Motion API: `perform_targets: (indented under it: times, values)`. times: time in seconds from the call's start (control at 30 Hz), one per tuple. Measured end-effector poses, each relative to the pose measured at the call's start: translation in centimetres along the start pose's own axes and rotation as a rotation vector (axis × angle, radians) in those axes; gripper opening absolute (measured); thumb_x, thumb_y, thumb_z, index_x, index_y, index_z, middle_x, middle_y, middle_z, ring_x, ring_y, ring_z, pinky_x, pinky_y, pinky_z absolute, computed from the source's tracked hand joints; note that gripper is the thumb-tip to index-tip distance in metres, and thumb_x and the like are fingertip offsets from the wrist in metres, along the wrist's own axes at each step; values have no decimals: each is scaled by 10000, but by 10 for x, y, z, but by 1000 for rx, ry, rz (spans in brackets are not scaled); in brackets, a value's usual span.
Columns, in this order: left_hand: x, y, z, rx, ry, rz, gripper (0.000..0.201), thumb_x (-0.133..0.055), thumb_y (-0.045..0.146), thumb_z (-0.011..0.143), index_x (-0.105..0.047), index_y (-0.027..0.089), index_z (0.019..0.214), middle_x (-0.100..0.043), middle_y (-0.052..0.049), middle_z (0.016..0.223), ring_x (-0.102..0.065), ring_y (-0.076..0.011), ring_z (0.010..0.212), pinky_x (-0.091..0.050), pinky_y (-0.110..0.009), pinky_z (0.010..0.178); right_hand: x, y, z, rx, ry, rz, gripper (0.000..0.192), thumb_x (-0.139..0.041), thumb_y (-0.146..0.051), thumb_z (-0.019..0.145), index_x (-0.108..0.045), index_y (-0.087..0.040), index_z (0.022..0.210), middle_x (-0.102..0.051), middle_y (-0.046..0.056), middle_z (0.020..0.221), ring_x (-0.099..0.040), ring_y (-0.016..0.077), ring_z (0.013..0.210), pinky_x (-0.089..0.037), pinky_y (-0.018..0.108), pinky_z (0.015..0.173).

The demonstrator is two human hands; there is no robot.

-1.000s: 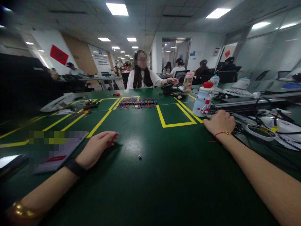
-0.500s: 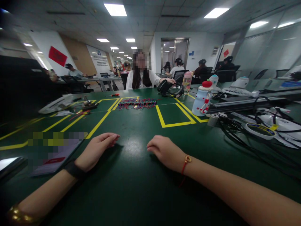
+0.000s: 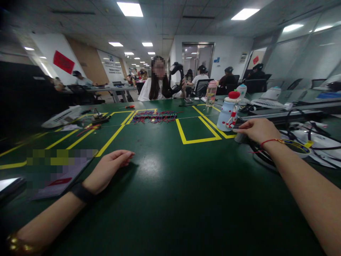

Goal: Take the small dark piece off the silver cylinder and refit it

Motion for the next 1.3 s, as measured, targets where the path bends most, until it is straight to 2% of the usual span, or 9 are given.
perform_targets:
  times: [0.13, 0.3, 0.5, 0.7, 0.83, 1.1, 1.3]
  values:
    - [0, 0, -1, -1, 2, -11, 332, -583, 449, 756, -661, 173, 923, -660, -59, 943, -570, -159, 823, -432, -261, 716, 12, 15, 4, -76, 112, -48, 355, -647, -494, 640, -711, -257, 896, -667, 44, 855, -503, 159, 694, -326, 275, 611]
    - [1, 2, -1, -4, 17, -16, 331, -604, 450, 725, -676, 176, 898, -669, -47, 899, -571, -150, 764, -432, -260, 691, 3, 16, 4, -66, 37, -38, 312, -659, -443, 645, -722, -236, 869, -664, 60, 851, -489, 151, 676, -337, 274, 629]
    - [1, 3, -2, 1, 16, -13, 317, -601, 436, 732, -674, 181, 905, -669, -51, 923, -580, -150, 783, -438, -258, 700, 2, 13, 4, -54, 76, -7, 345, -613, -447, 696, -719, -209, 921, -661, 82, 882, -509, 156, 723, -332, 273, 647]
    - [1, 3, -2, 2, 30, -11, 310, -605, 431, 719, -682, 183, 888, -676, -56, 923, -593, -157, 781, -449, -264, 693, -7, 8, 4, -40, 30, 19, 316, -636, -437, 668, -714, -225, 890, -659, 65, 875, -519, 162, 736, -337, 273, 647]
    - [2, 2, -1, -2, 26, -12, 313, -601, 434, 724, -678, 184, 895, -675, -57, 925, -586, -155, 785, -444, -259, 692, -4, 10, 4, -59, 60, 14, 312, -604, -409, 708, -702, -214, 932, -653, 74, 899, -513, 163, 756, -341, 278, 660]
    - [0, 4, -2, 7, 16, -16, 328, -613, 443, 714, -678, 175, 892, -677, -58, 928, -589, -161, 793, -443, -267, 711, -10, 13, 7, -61, 0, 44, 348, -617, -472, 673, -719, -230, 901, -661, 63, 880, -523, 168, 758, -349, 270, 666]
    - [1, 2, -1, 11, 15, -16, 334, -618, 454, 715, -677, 182, 898, -676, -54, 940, -591, -166, 811, -442, -267, 722, -11, 20, 8, -122, 31, 79, 359, -585, -460, 699, -713, -197, 907, -655, 101, 928, -530, 194, 798, -349, 291, 679]
Point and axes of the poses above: each hand's wrist, its own z-axis towards the middle knuckle, its own x-axis out of the back of the hand, y = z × x, the point moved 9 cm from there along z, towards the middle knuckle
